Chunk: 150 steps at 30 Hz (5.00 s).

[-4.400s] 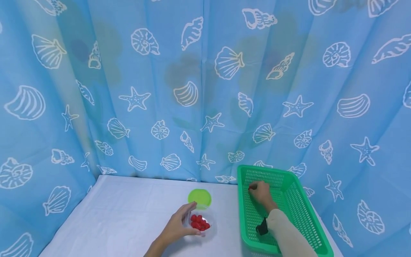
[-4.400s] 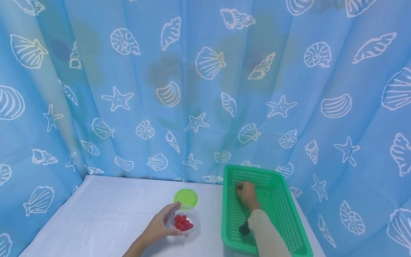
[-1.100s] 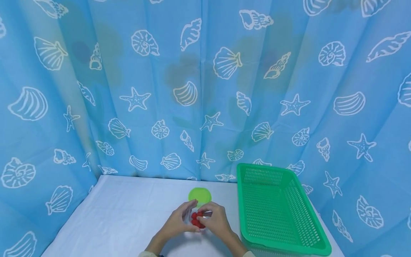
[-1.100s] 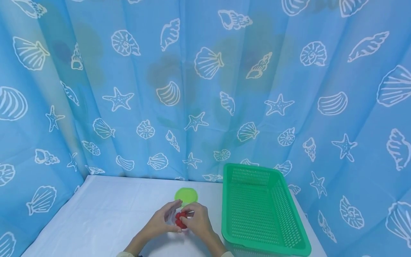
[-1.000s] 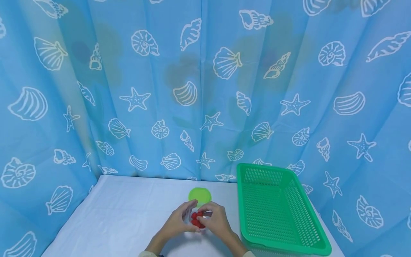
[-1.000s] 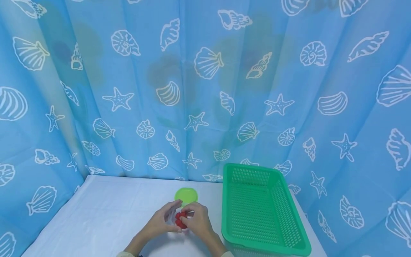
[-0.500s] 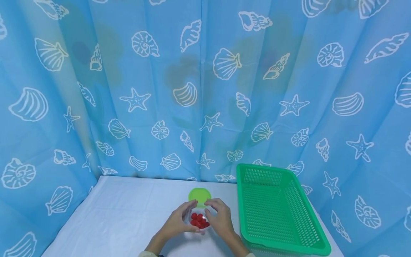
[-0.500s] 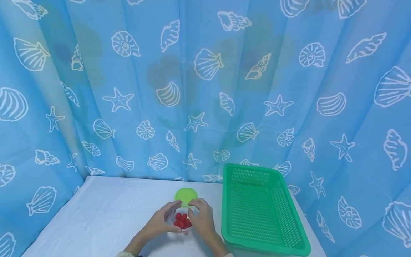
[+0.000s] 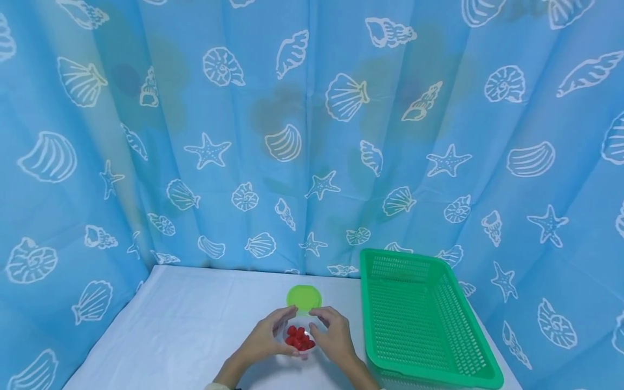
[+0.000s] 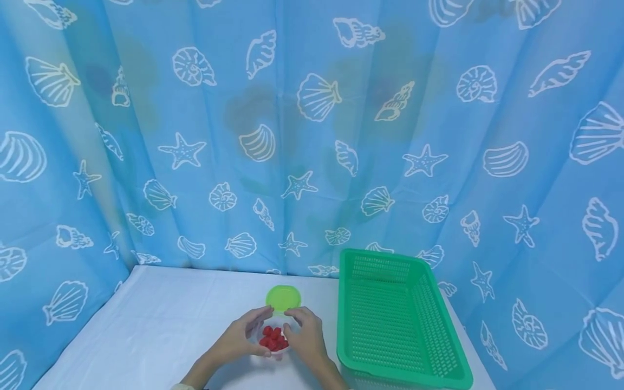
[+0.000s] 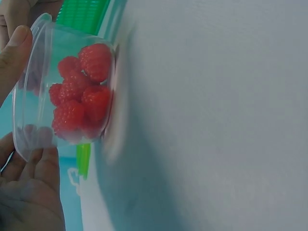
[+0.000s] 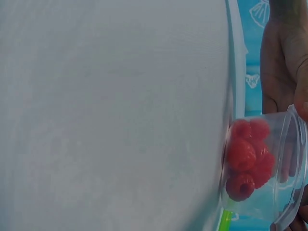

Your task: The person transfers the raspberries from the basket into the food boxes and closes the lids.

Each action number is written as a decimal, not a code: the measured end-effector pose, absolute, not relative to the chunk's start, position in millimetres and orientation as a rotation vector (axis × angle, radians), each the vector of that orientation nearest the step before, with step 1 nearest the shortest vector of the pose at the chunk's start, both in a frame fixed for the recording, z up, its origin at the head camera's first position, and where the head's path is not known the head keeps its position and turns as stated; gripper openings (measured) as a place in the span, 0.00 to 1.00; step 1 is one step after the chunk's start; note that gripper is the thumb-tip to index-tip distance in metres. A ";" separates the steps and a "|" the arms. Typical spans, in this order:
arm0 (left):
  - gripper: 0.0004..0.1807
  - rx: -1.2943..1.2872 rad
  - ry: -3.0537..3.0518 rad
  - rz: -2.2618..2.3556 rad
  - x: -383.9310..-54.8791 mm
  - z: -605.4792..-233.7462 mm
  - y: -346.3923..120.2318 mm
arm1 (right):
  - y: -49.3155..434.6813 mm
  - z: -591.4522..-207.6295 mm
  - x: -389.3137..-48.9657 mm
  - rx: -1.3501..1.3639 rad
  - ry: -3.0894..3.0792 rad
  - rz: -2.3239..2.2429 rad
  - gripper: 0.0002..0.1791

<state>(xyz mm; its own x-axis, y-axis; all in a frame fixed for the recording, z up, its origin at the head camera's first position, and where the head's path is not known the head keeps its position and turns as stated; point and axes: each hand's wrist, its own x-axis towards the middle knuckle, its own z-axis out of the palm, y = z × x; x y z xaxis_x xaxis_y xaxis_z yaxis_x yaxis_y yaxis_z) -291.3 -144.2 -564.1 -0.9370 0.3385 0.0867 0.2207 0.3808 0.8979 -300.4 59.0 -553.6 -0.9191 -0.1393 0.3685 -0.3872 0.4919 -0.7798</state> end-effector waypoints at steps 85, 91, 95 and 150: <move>0.29 -0.350 2.134 2.214 -365.5 -534.0 -156.3 | 35.3 -524.2 -362.3 -0.185 -2.343 2.000 0.18; 0.16 -0.430 2.386 2.102 -363.6 -535.6 -155.6 | 33.8 -531.6 -365.1 -0.183 -2.216 1.915 0.08; 0.18 -0.357 2.394 2.127 -363.7 -533.9 -156.5 | 34.7 -528.9 -366.1 -0.095 -2.169 1.893 0.12; 0.09 -0.057 2.364 1.795 -308.7 -529.5 -166.8 | 72.5 -519.0 -312.6 0.311 -2.720 1.595 0.05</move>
<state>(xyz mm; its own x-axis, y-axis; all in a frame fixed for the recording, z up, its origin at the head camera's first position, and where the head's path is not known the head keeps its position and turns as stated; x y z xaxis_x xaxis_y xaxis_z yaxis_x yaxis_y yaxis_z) -308.7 -166.8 -529.5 -0.9844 0.0737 -0.1596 -0.1339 0.2738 0.9524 -312.6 72.5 -519.0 -0.9804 -0.1820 0.0760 -0.1552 0.4738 -0.8669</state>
